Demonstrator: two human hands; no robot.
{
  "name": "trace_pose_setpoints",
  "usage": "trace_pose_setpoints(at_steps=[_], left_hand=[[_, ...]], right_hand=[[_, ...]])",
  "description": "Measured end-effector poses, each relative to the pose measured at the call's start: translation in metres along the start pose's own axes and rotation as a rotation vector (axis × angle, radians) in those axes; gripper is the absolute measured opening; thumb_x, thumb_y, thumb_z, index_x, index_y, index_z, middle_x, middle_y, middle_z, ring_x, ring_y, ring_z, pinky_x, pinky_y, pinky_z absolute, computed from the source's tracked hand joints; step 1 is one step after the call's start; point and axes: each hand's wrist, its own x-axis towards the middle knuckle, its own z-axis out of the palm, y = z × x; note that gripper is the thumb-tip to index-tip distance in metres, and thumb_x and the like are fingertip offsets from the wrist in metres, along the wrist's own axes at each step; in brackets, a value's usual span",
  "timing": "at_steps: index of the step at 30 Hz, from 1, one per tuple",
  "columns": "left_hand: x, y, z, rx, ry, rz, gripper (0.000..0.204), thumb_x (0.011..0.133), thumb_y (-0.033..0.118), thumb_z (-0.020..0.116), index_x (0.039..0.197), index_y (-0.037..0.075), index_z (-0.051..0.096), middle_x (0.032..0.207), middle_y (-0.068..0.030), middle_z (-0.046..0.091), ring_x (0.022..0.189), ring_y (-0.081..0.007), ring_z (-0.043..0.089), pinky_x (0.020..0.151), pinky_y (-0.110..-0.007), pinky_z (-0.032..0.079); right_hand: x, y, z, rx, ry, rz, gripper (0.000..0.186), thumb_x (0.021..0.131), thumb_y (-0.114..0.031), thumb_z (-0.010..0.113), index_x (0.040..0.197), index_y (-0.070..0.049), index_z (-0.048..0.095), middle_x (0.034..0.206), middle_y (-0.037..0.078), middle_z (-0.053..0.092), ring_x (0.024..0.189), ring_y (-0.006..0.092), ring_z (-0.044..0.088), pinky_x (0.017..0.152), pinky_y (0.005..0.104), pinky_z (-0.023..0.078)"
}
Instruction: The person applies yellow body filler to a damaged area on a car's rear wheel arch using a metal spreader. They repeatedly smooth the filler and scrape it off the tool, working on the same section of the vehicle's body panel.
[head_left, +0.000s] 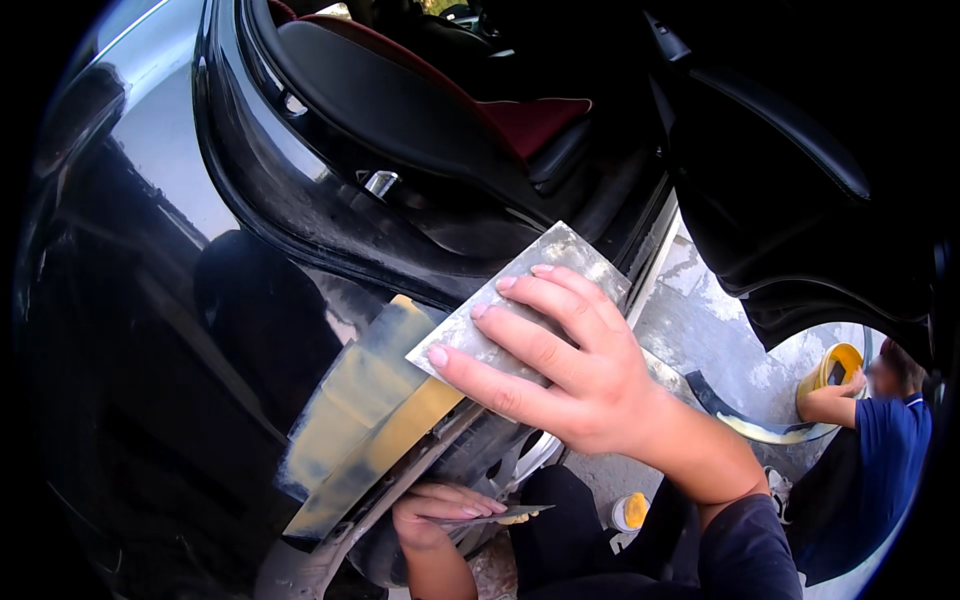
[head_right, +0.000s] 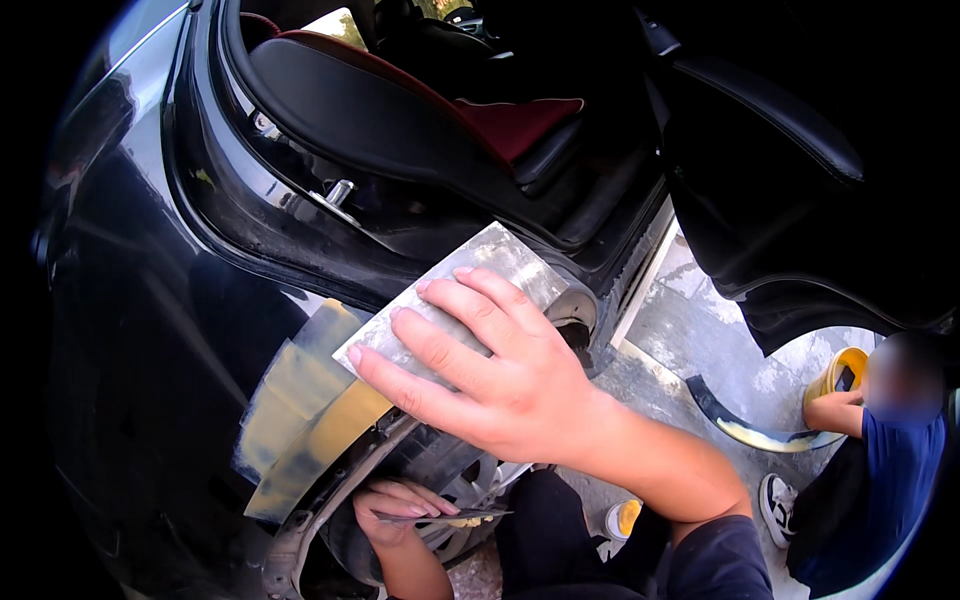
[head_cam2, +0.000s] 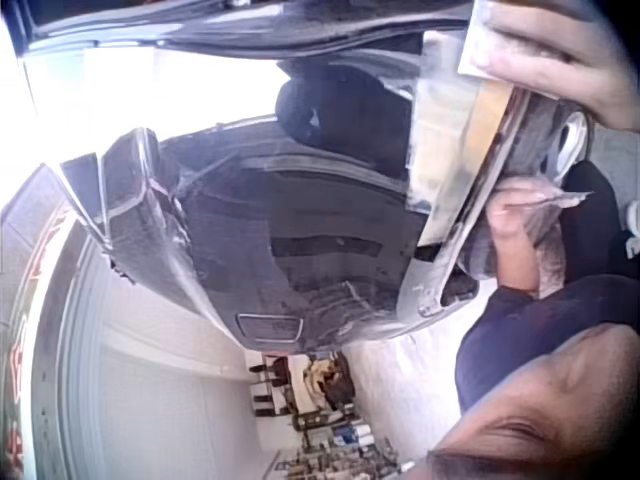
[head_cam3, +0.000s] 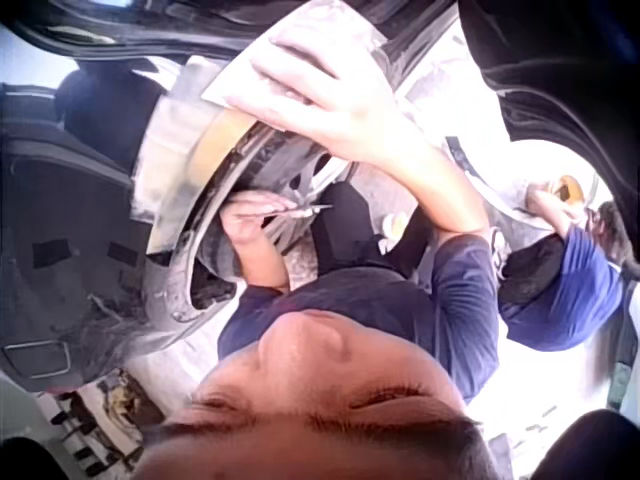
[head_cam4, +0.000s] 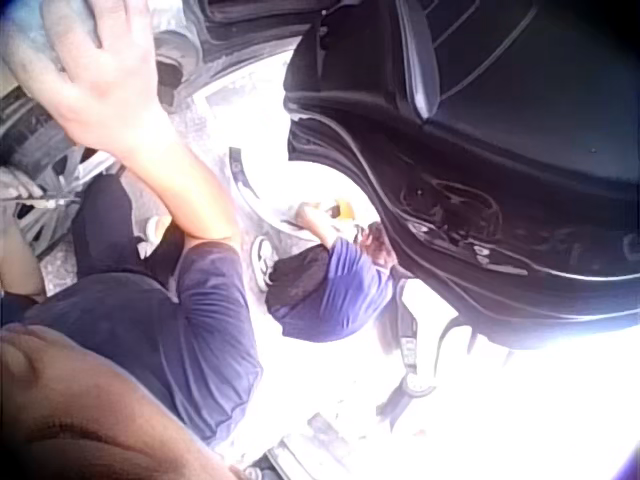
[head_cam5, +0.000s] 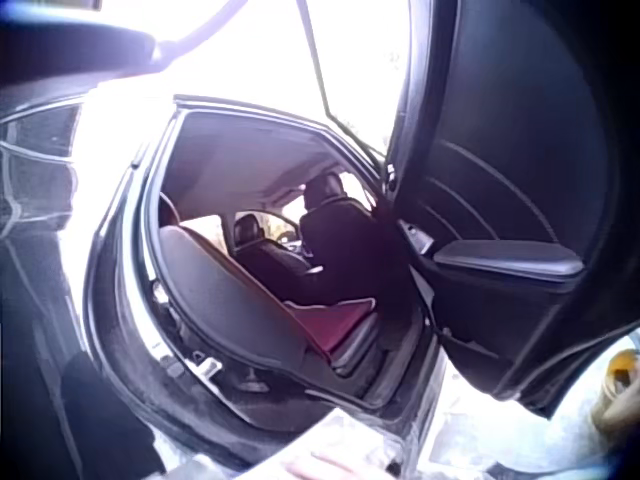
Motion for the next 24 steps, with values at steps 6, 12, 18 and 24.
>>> trace_pose_setpoints(at_steps=[6, 12, 18, 24], left_hand=[[-0.003, 0.001, 0.003, -0.092, 0.064, -0.072, 0.025, 0.09, 0.009, 0.064, 0.097, -0.016, 0.066, 0.093, -0.0302, 0.068, 0.085, -0.0471, 0.07, 0.074, -0.058, 0.059], [-0.011, 0.004, -0.002, -0.093, 0.065, -0.157, 0.021, 0.092, 0.003, 0.06, 0.099, -0.015, 0.067, 0.094, -0.0292, 0.068, 0.086, -0.0459, 0.07, 0.077, -0.056, 0.058], [-0.014, 0.001, 0.0, -0.09, 0.101, -0.168, 0.021, 0.094, 0.004, 0.058, 0.1, -0.015, 0.066, 0.093, -0.0287, 0.068, 0.086, -0.0448, 0.07, 0.078, -0.058, 0.058], [-0.016, 0.003, -0.003, -0.081, 0.099, -0.189, 0.024, 0.095, 0.007, 0.059, 0.101, -0.015, 0.066, 0.092, -0.0289, 0.068, 0.087, -0.0432, 0.07, 0.079, -0.06, 0.058]], right_hand=[[0.009, 0.019, 0.017, -0.008, 0.096, -0.1, 0.038, 0.077, -0.016, 0.065, 0.115, -0.017, 0.07, 0.105, 0.004, 0.062, 0.102, 0.0278, 0.06, 0.093, 0.0451, 0.049], [0.02, 0.022, 0.026, 0.02, 0.089, -0.135, 0.037, 0.078, -0.017, 0.067, 0.114, -0.018, 0.07, 0.106, 0.003, 0.063, 0.102, 0.0263, 0.06, 0.095, 0.0453, 0.048], [0.025, 0.025, 0.029, 0.037, 0.095, -0.176, 0.037, 0.078, -0.02, 0.068, 0.114, -0.018, 0.07, 0.106, 0.002, 0.063, 0.102, 0.0248, 0.06, 0.094, 0.0445, 0.047], [0.03, 0.029, 0.031, 0.092, 0.08, -0.194, 0.037, 0.077, -0.019, 0.065, 0.113, -0.017, 0.069, 0.106, 0.002, 0.062, 0.103, 0.0244, 0.06, 0.094, 0.0445, 0.047]])
